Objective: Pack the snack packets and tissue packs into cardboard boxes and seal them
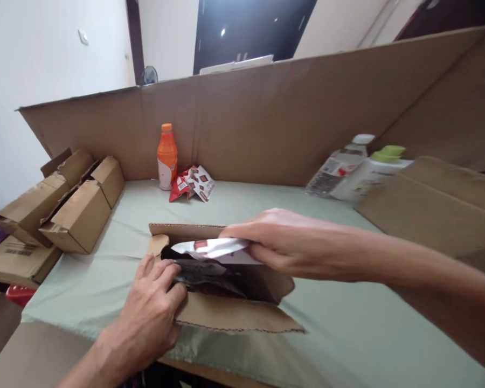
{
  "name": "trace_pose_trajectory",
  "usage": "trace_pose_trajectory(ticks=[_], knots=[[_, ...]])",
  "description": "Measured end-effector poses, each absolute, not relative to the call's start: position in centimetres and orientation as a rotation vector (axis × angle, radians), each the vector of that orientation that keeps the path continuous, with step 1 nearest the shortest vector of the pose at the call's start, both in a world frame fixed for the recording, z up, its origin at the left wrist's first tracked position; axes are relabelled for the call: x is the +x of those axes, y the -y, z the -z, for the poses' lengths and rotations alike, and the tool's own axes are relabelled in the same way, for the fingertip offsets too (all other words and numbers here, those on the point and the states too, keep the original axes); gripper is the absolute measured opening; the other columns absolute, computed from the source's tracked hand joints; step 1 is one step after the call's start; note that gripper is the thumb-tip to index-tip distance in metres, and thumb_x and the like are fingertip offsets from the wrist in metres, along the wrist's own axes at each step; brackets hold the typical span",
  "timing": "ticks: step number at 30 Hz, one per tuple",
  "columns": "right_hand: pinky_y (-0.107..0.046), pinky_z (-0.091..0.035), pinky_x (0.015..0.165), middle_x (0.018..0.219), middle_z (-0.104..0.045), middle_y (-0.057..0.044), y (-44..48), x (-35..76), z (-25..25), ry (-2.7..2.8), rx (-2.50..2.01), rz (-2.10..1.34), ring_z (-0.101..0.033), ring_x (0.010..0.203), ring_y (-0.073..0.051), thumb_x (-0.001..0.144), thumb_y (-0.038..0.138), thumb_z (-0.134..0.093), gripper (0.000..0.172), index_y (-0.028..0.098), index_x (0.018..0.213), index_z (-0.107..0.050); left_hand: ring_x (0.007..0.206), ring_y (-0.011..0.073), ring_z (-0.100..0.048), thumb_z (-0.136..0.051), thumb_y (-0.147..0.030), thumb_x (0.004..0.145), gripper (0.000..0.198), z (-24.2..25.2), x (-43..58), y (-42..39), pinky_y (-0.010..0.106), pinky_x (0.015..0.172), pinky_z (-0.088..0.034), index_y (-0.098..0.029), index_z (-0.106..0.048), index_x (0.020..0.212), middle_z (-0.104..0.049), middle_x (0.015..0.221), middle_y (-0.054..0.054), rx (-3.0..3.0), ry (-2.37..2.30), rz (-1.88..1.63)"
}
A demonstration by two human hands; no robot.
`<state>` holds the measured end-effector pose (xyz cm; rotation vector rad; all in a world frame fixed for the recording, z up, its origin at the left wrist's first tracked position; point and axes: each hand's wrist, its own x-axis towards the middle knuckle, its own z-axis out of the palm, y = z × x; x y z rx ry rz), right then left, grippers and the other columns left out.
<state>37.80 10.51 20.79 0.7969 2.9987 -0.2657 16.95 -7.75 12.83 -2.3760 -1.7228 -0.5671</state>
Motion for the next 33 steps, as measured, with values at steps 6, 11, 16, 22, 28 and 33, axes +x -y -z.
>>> trace_pose_trajectory(ticks=[6, 11, 16, 22, 28, 33], knots=[[-0.029, -0.034, 0.058, 0.099, -0.079, -0.009, -9.3, 33.1, -18.8, -2.846, 0.677, -0.028, -0.073, 0.083, -0.025, 0.089, 0.011, -0.052, 0.029, 0.020, 0.111, -0.068, 0.110, 0.0341, -0.066, -0.060, -0.009, 0.066, 0.019, -12.3, 17.0, 8.1, 0.064, 0.108, -0.046, -0.016, -0.068, 0.080, -0.072, 0.106, 0.015, -2.309, 1.691, 0.603], [-0.031, -0.043, 0.063, 0.094, -0.080, -0.012, -8.6, 33.3, -17.3, -2.774, 0.729, -0.117, -0.076, 0.087, -0.028, 0.088, 0.007, -0.054, 0.024, 0.018, 0.097, -0.074, 0.111, 0.0323, -0.065, -0.058, -0.005, 0.063, 0.022, -12.2, 17.0, 7.9, 0.060, 0.109, -0.046, -0.016, -0.068, 0.080, -0.071, 0.107, 0.014, -2.317, 1.641, 0.654], [-0.028, -0.051, 0.067, 0.093, -0.081, -0.006, -7.9, 33.5, -17.9, -2.891, 0.424, 0.208, -0.076, 0.084, -0.023, 0.082, 0.003, -0.058, 0.030, 0.021, 0.097, -0.077, 0.121, 0.0374, -0.061, -0.056, -0.006, 0.055, 0.033, -12.2, 16.8, 7.9, 0.063, 0.110, -0.047, -0.015, -0.069, 0.084, -0.067, 0.121, 0.019, -2.338, 1.650, 0.669], [-0.031, -0.059, 0.077, 0.098, -0.081, -0.005, -8.6, 40.8, -18.8, -3.633, 0.992, 0.448, -0.076, 0.085, -0.020, 0.100, 0.031, -0.051, 0.026, 0.023, 0.104, -0.076, 0.150, 0.0337, -0.037, -0.051, -0.004, 0.079, 0.067, -11.7, 15.3, 10.5, 0.053, 0.112, -0.048, -0.018, -0.047, 0.144, -0.032, 0.162, 0.021, -2.178, 1.720, 0.872], [-0.042, -0.061, 0.092, 0.115, -0.079, -0.009, -7.1, 43.6, -13.8, -3.329, 1.094, 1.009, -0.074, 0.106, -0.026, 0.103, 0.050, -0.041, 0.047, 0.021, 0.114, -0.077, 0.122, 0.0260, -0.066, -0.059, -0.033, 0.097, 0.058, -9.6, 13.9, 10.6, 0.041, 0.099, -0.058, -0.026, -0.039, 0.152, -0.068, 0.132, 0.012, -2.053, 1.955, 1.225], [-0.046, -0.059, 0.097, 0.118, -0.077, -0.012, -7.4, 43.3, -13.3, -3.185, 1.261, 1.312, -0.073, 0.107, -0.028, 0.102, 0.063, -0.034, 0.061, 0.021, 0.124, -0.072, 0.090, 0.0216, -0.071, -0.059, -0.034, 0.096, 0.035, -9.7, 13.9, 7.8, 0.036, 0.083, -0.061, -0.022, -0.062, 0.129, -0.074, 0.101, 0.006, -1.827, 2.069, 1.305]])
